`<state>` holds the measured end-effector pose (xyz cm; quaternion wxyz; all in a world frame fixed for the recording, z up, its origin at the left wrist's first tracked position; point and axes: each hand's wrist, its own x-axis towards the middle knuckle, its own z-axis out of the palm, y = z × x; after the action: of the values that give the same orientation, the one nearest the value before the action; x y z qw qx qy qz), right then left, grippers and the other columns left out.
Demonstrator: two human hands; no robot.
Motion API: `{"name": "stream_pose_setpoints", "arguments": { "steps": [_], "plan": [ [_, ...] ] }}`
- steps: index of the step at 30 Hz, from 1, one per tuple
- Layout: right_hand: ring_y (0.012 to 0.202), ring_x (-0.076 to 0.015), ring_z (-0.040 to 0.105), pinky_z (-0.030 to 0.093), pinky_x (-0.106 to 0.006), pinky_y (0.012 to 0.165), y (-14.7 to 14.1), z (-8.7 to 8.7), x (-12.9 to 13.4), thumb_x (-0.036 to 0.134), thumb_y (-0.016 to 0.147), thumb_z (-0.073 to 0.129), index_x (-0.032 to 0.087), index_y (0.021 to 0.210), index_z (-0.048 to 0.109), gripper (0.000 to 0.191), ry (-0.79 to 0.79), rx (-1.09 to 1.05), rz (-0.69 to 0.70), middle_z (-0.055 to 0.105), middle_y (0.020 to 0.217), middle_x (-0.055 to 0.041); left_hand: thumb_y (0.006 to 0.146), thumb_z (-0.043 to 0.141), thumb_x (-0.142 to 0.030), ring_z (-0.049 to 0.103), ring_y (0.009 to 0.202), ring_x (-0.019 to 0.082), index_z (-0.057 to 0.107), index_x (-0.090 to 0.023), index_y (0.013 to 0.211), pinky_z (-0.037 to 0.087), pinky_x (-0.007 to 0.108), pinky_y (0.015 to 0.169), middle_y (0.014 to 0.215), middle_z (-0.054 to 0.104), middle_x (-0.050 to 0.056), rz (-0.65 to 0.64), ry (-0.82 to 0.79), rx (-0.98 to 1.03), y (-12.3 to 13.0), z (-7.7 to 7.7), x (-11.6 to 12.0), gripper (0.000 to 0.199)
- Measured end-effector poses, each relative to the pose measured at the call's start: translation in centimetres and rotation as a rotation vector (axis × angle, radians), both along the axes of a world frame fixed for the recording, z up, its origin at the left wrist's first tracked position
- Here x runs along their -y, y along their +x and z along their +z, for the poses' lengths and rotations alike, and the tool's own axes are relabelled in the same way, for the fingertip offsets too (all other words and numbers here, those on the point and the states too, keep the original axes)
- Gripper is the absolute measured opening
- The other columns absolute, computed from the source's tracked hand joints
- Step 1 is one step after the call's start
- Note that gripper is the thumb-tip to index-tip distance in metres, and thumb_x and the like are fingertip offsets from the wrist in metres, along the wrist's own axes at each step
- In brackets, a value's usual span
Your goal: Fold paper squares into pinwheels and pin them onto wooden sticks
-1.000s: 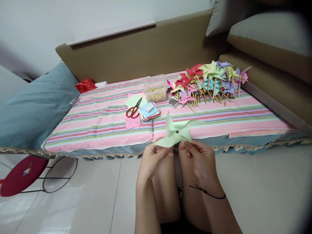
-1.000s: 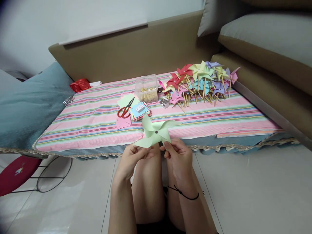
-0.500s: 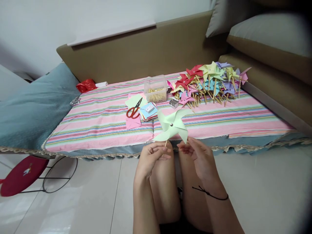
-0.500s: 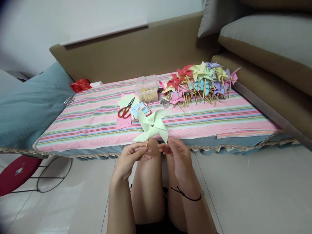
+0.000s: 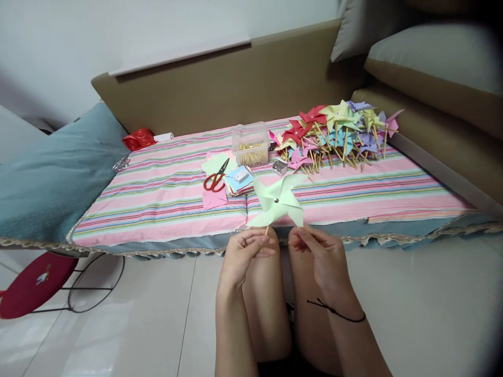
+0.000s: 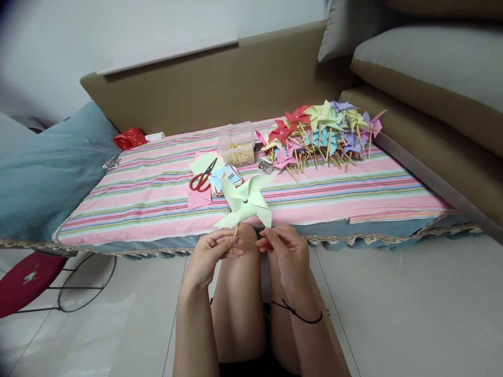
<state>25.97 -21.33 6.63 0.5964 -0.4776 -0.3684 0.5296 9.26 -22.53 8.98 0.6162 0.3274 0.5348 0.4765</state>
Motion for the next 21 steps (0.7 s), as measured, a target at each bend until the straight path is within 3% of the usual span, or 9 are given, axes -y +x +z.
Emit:
{"name": "stream_pose_setpoints", "arguments": {
  "steps": [7,12,16,19,21],
  "plan": [
    [0.048,-0.0115,0.057,0.045,-0.025,0.050,0.4,0.2,-0.1,0.036,0.072,0.076,0.020,0.064,0.076,0.018,0.013,0.004,-0.011,0.069,0.057,-0.0009,0.064,0.084,-0.035,0.071,0.060,0.017,0.075,-0.014,0.088,0.055,0.027,0.063,0.077,0.077,0.008,-0.012,0.000,0.001,0.1,-0.1,-0.1,0.033],
    [0.058,-0.0146,0.064,0.050,-0.028,0.059,0.9,0.0,-0.3,0.045,0.074,0.075,0.019,0.075,0.078,0.027,-0.025,0.032,0.097,0.071,0.065,-0.0032,0.063,0.084,-0.036,0.071,0.060,0.017,0.075,-0.014,0.088,0.055,0.028,0.063,0.079,0.078,0.008,0.005,0.000,0.006,0.1,0.1,-0.2,0.035],
    [0.069,-0.0175,0.067,0.053,-0.029,0.066,0.8,-0.3,-0.3,0.049,0.077,0.073,0.021,0.082,0.078,0.029,-0.047,0.076,0.234,0.073,0.071,-0.0038,0.062,0.085,-0.035,0.071,0.065,0.017,0.074,-0.014,0.084,0.054,0.029,0.070,0.074,0.077,0.007,0.124,0.024,0.042,0.5,0.0,-0.4,0.033],
    [0.071,-0.0185,0.068,0.054,-0.029,0.065,0.1,-1.0,-0.3,0.048,0.077,0.073,0.022,0.084,0.078,0.027,-0.036,0.121,0.336,0.074,0.074,-0.0036,0.064,0.084,-0.033,0.070,0.073,0.015,0.074,-0.014,0.083,0.051,0.027,0.080,0.073,0.076,0.006,0.197,0.098,0.055,1.3,-0.4,-0.8,0.029],
    [0.065,-0.0189,0.067,0.054,-0.030,0.061,-0.5,-1.6,-0.3,0.047,0.075,0.075,0.022,0.080,0.079,0.026,0.008,0.162,0.322,0.073,0.069,-0.0032,0.064,0.083,-0.033,0.069,0.073,0.016,0.073,-0.013,0.080,0.051,0.026,0.076,0.074,0.076,0.007,0.199,0.126,0.092,2.1,-0.6,-1.1,0.027]
  ]
}}
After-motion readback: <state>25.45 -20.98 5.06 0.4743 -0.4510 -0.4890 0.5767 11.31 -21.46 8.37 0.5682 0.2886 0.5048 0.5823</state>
